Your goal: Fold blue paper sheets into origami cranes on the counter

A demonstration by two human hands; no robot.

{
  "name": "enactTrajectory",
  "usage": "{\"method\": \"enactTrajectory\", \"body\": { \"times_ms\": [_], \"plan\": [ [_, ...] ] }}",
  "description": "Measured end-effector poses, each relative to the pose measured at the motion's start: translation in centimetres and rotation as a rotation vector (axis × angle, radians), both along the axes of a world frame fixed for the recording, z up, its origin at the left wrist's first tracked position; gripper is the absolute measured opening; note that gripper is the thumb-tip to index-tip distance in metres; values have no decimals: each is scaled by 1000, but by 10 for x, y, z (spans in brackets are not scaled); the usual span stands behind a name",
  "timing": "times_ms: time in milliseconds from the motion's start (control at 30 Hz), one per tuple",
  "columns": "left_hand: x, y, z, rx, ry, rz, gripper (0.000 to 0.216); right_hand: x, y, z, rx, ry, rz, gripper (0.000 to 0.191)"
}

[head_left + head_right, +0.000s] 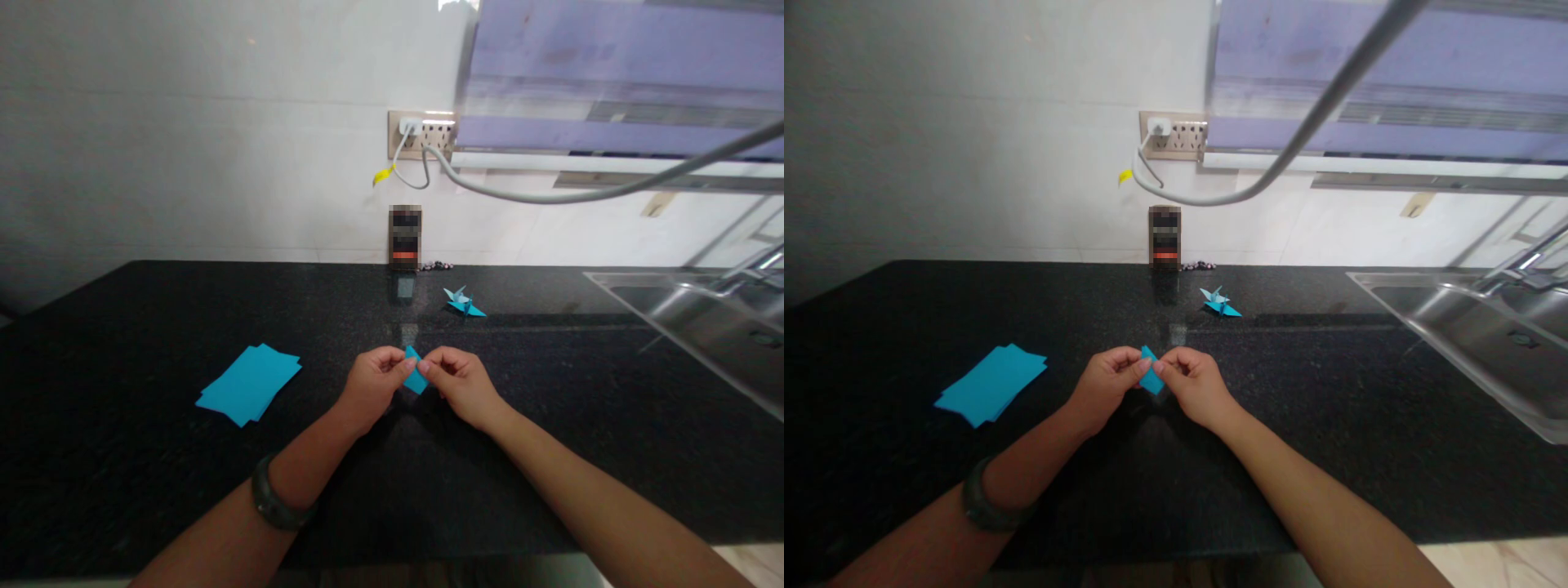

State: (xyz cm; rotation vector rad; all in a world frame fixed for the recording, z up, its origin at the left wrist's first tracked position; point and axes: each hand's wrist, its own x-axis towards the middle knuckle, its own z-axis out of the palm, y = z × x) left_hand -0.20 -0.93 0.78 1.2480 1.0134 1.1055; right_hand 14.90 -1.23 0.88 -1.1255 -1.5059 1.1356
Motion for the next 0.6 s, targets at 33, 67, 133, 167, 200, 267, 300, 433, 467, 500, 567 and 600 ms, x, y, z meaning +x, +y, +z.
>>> {"method": "enactTrajectory", "body": {
  "times_ms": [33, 67, 133, 167, 200, 267, 300, 433, 467, 500, 567, 600],
  "plan": [
    [0, 0, 0, -21, -1, -9, 20, 1, 0, -1, 0, 9, -29, 28],
    [0, 0, 0, -39, 1, -18, 21, 1, 1, -2, -7, 25, -50, 27],
    [1, 0, 0, -58, 16, -30, 22, 2, 2, -4, -30, 59, -51, 27],
    [1, 0, 0, -58, 25, -30, 21, 3, 3, -5, -41, 72, -38, 27],
    [1, 0, -1, -53, 32, -29, 20, 3, 3, -6, -50, 83, -22, 28],
    [1, 0, -1, -43, 40, -29, 19, 4, 4, -7, -60, 102, -3, 29],
    [1, 0, -1, -43, 44, -35, 19, 5, 4, -7, -63, 113, 0, 30],
    [2, -1, 2, -96, 53, -72, 21, 5, 5, -8, -114, 197, 28, 29],
    [2, -2, 3, -114, 45, -77, 22, 5, 5, -9, -141, 231, 40, 28],
    [2, -2, 3, -126, 33, -76, 22, 5, 6, -9, -171, 267, 51, 28],
    [3, -3, 4, -136, 13, -68, 22, 4, 6, -10, -228, 334, 72, 29],
    [3, -3, 4, -136, 6, -64, 22, 4, 6, -10, -251, 358, 79, 29]
  ]
}}
